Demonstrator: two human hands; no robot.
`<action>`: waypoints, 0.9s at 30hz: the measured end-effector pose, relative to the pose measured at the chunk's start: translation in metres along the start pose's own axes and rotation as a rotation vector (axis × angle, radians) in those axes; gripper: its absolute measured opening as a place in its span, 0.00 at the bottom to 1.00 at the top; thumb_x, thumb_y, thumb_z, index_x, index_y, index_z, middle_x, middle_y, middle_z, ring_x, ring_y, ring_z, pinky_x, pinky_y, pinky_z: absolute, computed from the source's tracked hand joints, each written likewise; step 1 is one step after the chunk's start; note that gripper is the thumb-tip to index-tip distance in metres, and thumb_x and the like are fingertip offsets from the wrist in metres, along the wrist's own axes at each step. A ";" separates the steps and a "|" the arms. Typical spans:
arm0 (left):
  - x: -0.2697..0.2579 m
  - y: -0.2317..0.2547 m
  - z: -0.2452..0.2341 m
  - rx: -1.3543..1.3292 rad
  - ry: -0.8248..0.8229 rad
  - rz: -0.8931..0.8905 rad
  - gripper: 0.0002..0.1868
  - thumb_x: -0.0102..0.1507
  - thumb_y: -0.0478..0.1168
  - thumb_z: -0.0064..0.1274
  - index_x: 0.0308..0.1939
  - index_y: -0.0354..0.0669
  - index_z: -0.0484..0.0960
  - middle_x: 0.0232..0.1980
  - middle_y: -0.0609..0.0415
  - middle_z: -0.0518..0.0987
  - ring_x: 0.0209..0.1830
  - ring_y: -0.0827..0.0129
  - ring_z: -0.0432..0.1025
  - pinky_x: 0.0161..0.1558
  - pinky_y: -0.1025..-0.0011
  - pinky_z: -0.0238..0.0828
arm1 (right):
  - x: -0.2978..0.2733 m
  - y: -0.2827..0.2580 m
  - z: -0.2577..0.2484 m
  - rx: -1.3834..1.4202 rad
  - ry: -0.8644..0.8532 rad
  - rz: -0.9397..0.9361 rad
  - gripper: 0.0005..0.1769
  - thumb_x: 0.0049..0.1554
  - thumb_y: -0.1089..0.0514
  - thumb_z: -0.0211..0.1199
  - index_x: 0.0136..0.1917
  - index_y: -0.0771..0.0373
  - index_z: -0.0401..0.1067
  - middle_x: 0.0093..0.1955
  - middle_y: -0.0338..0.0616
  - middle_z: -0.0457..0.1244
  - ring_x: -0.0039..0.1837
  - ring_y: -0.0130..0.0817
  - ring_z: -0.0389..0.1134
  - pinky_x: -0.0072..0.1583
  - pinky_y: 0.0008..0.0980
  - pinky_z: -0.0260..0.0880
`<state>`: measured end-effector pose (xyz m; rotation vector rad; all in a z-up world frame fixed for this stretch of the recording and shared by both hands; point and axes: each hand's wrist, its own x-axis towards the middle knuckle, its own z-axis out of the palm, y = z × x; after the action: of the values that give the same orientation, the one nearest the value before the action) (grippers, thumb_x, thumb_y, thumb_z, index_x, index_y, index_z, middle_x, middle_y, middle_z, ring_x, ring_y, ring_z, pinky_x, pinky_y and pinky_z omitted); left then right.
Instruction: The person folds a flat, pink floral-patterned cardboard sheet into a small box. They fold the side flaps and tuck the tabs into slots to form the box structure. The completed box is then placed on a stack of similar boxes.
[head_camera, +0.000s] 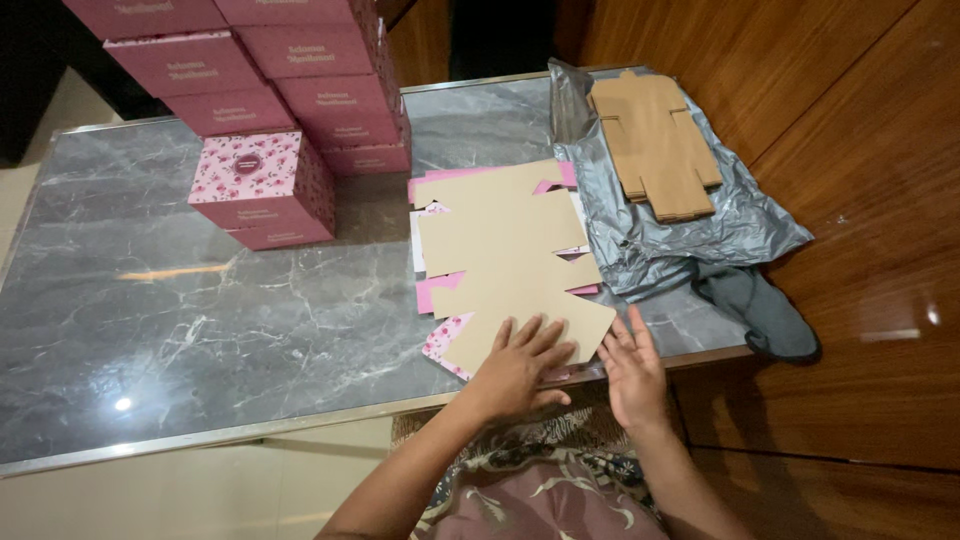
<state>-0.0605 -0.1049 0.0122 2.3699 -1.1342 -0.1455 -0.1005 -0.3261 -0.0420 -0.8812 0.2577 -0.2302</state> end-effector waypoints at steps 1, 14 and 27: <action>0.000 0.000 -0.005 -0.008 -0.019 0.006 0.41 0.57 0.59 0.62 0.71 0.52 0.70 0.80 0.47 0.58 0.80 0.45 0.47 0.73 0.38 0.38 | -0.001 -0.002 0.000 -0.168 -0.067 -0.067 0.43 0.57 0.70 0.53 0.83 0.65 0.43 0.82 0.60 0.48 0.76 0.47 0.59 0.72 0.39 0.61; -0.043 -0.059 -0.056 -0.279 -0.066 -0.200 0.24 0.71 0.51 0.43 0.68 0.48 0.76 0.75 0.52 0.71 0.77 0.58 0.60 0.75 0.57 0.52 | 0.007 -0.042 -0.003 -1.390 -0.486 -0.829 0.13 0.49 0.65 0.67 0.48 0.52 0.78 0.69 0.49 0.63 0.76 0.51 0.59 0.74 0.47 0.60; -0.059 -0.109 -0.055 -0.229 0.037 -0.155 0.46 0.58 0.65 0.52 0.74 0.46 0.69 0.67 0.36 0.74 0.67 0.48 0.65 0.64 0.44 0.59 | 0.107 -0.018 -0.010 -1.087 -0.305 -0.346 0.09 0.62 0.57 0.65 0.51 0.65 0.76 0.43 0.39 0.70 0.45 0.22 0.69 0.47 0.25 0.70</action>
<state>-0.0055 0.0187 -0.0004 2.2442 -0.8665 -0.2691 -0.0038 -0.3770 -0.0472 -2.0235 -0.0896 -0.2697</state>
